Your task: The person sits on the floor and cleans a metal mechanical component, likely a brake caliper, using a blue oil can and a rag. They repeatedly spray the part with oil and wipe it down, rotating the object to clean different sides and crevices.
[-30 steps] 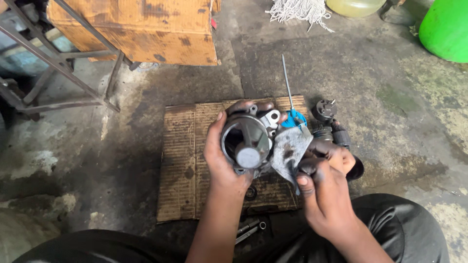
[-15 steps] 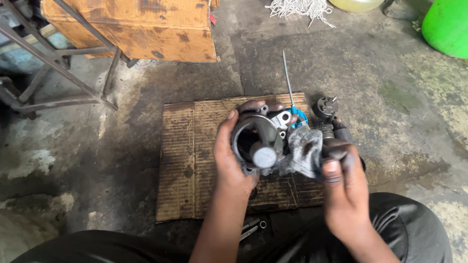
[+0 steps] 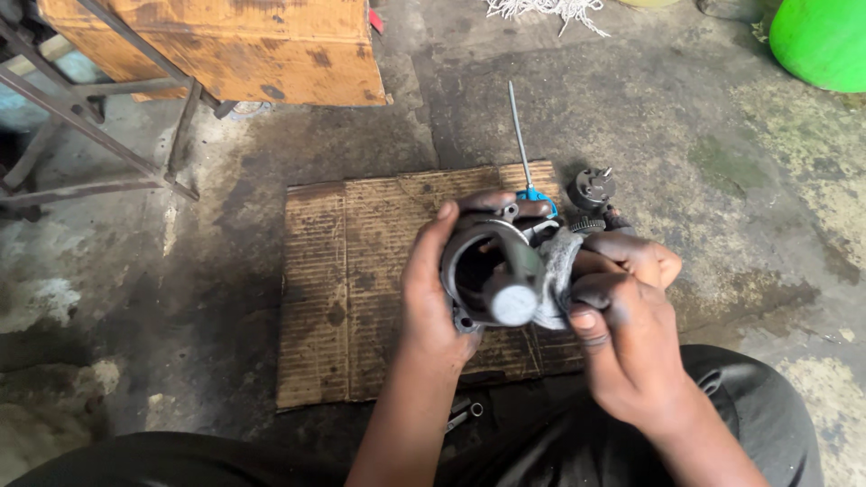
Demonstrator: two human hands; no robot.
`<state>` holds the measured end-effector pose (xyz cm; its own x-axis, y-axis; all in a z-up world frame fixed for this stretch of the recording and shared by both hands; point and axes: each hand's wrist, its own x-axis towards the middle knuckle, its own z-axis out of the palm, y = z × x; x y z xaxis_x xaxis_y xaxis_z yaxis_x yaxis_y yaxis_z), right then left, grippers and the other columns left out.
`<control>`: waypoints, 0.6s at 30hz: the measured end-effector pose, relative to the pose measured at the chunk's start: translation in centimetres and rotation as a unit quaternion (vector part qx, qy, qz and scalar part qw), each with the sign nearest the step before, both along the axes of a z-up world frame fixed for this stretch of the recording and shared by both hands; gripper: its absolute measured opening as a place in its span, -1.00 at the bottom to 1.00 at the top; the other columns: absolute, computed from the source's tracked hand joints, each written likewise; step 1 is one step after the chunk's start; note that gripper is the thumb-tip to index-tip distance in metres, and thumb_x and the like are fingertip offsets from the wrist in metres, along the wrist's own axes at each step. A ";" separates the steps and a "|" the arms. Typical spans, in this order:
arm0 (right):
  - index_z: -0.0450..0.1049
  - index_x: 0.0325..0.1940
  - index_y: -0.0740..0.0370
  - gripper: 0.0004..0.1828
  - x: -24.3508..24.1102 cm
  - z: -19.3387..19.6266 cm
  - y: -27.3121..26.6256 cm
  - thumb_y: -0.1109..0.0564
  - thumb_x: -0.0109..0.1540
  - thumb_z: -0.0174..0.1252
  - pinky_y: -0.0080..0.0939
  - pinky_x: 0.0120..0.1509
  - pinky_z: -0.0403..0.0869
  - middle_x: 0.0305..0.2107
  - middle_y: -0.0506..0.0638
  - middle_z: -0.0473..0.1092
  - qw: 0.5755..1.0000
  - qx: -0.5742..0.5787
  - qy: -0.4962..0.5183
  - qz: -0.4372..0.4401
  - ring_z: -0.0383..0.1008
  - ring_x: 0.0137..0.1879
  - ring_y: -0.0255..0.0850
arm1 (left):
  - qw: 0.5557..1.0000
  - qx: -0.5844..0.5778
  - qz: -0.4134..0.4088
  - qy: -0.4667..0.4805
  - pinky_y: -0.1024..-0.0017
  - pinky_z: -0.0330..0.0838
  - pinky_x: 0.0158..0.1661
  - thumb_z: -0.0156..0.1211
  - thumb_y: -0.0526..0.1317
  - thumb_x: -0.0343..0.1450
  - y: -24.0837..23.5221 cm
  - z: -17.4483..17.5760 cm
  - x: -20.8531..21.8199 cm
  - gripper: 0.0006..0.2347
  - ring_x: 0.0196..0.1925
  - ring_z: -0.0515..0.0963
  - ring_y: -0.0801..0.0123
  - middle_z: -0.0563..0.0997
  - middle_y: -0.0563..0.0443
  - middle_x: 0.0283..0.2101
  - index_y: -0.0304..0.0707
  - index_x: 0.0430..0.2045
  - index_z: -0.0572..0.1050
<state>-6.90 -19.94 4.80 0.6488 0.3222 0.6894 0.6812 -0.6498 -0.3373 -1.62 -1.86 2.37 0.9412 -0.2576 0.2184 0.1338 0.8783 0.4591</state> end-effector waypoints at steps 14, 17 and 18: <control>0.29 0.04 0.30 -0.71 -1.3 -1.7 -2.2 -0.02 0.57 -0.03 -0.13 0.08 0.34 -0.19 0.12 0.32 0.904 0.415 0.088 -0.048 0.34 -0.10 -0.13 | 1.000 -0.013 -0.009 0.007 0.07 0.57 0.10 -0.21 0.02 0.61 1.3 0.8 1.0 -0.53 0.05 0.66 -0.05 0.62 -0.43 0.03 -0.47 0.04 0.52; 0.30 0.06 0.34 -0.70 -1.0 -1.4 -0.9 0.01 0.46 -0.06 -0.07 0.05 0.31 -0.06 0.20 0.36 0.978 0.096 0.060 -0.177 0.31 -0.02 -0.02 | 1.000 -0.015 -0.010 0.004 0.11 0.55 0.16 -0.22 0.02 0.61 0.5 0.4 1.0 -0.54 0.09 0.65 -0.02 0.61 -0.42 0.05 -0.46 0.04 0.51; 0.28 0.03 0.35 -0.71 -1.0 -1.4 0.1 0.02 0.47 -0.08 -0.04 0.22 0.33 0.05 0.23 0.37 0.993 0.050 0.020 -0.108 0.32 0.13 0.03 | 1.000 -0.013 -0.007 0.014 0.13 0.55 0.17 -0.23 0.02 0.61 0.4 0.3 0.9 -0.54 0.10 0.65 0.00 0.61 -0.41 0.05 -0.45 0.04 0.51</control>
<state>-7.88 -19.84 3.42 0.7222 0.1041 0.6838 0.5152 -0.7405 -0.4315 -0.69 -1.50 2.65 0.9431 -0.2659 0.1999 0.1588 0.8879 0.4318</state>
